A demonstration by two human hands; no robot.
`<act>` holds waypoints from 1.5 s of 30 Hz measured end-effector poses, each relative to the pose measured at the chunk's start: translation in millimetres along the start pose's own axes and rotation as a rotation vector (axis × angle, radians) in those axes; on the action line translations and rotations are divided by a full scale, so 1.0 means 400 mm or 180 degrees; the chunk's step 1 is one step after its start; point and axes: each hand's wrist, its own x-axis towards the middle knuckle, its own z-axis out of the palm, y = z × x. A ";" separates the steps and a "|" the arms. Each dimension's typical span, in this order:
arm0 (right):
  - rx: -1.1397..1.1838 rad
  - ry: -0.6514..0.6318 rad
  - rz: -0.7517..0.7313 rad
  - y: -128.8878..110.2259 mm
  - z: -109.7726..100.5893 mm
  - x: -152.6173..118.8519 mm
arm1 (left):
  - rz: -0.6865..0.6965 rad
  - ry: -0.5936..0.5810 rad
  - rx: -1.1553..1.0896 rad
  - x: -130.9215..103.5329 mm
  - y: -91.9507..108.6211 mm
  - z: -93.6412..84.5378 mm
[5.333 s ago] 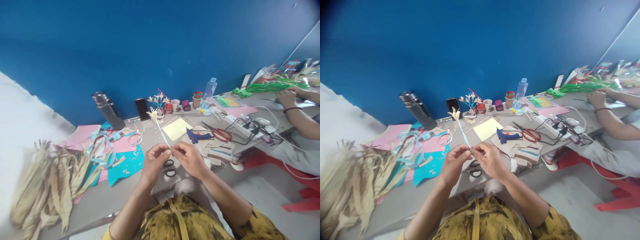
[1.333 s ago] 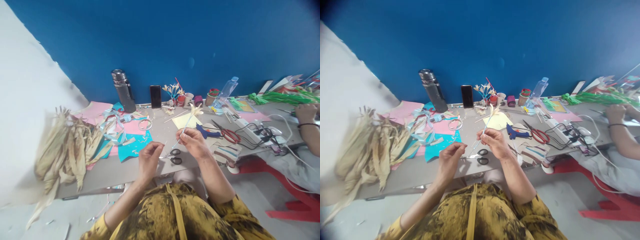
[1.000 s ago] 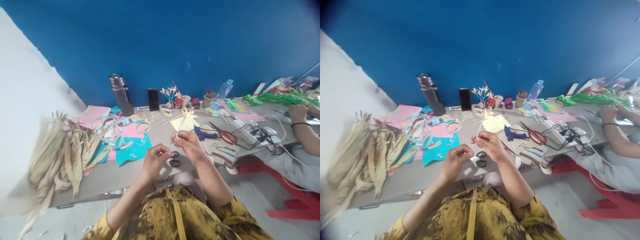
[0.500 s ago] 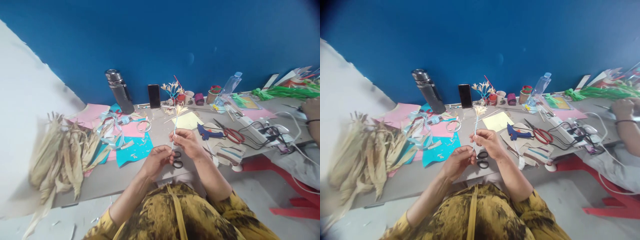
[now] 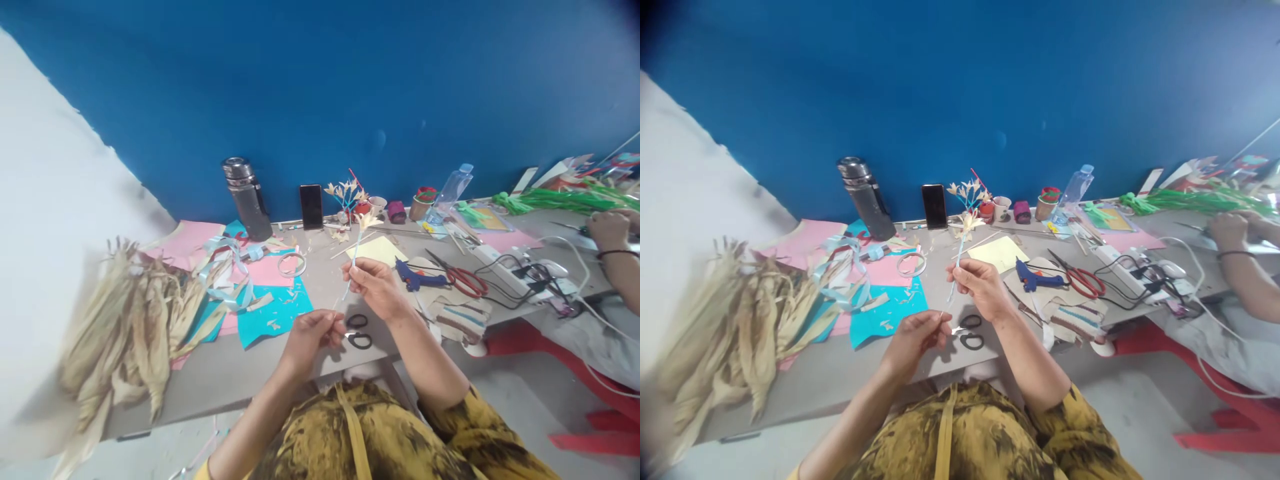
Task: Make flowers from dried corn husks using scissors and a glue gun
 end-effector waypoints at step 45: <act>-0.1986 -0.0384 -0.0446 0.177 0.089 0.156 | 0.1477 0.0229 0.0168 0.250 0.161 -0.141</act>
